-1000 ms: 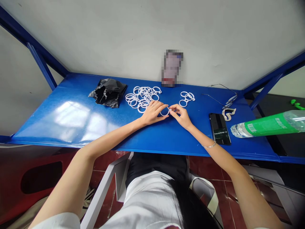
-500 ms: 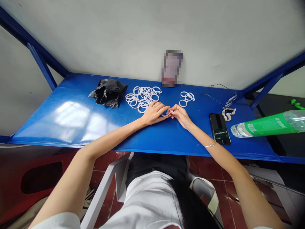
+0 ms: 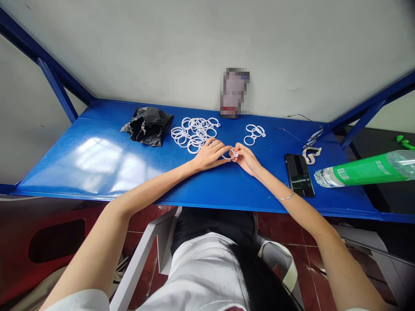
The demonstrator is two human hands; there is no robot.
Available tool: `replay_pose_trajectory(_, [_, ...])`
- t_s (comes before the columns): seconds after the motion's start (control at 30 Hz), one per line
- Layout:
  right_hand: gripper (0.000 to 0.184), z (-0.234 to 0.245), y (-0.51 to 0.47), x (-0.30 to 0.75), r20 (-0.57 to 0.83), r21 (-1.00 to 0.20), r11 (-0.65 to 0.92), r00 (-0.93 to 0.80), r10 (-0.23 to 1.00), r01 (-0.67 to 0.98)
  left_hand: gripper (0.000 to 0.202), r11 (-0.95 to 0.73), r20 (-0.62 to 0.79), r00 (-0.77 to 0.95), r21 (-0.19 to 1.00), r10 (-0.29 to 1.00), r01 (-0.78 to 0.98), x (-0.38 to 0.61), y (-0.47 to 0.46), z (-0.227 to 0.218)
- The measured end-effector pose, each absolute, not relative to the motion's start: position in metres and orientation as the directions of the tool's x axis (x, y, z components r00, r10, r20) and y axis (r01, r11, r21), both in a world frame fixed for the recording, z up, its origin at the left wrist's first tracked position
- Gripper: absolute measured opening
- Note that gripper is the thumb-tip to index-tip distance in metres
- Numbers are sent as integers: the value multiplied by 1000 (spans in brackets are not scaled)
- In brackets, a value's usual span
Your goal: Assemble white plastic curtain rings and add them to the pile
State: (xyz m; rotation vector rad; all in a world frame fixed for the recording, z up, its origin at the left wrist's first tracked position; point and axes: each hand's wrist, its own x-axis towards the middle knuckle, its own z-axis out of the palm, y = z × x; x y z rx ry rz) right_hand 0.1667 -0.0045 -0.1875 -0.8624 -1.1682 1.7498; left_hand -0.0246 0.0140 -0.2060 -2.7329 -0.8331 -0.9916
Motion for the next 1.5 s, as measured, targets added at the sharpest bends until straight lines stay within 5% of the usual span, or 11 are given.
replay_pose_trajectory(0.3, [12, -185, -6, 168, -116, -946, -232, -432, 894, -227, 41, -817, 583, 609, 181, 538, 547, -24, 15, -205])
replay_pose_trajectory(0.67, [32, -182, -9, 167, -71, -978, -148, -440, 895, -144, 38, -816, 599, 602, 161, 528, 555, -25, 17, -206])
replay_pose_trajectory(1.13, [29, -188, 3, 184, 28, -1000, 25, -450, 893, -13, 37, -731, 518, 574, 644, 634, 226, -25, 13, -193])
replay_pose_trajectory(1.33, [30, -189, 8, 191, 29, -999, 45, -521, 853, 17, 38, -698, 487, 617, 701, 618, 145, -26, 13, -189])
replay_pose_trajectory(1.5, [27, -187, 9, 191, 76, -990, 127, -549, 832, 55, 44, -737, 478, 635, 637, 607, 225, -25, 12, -192])
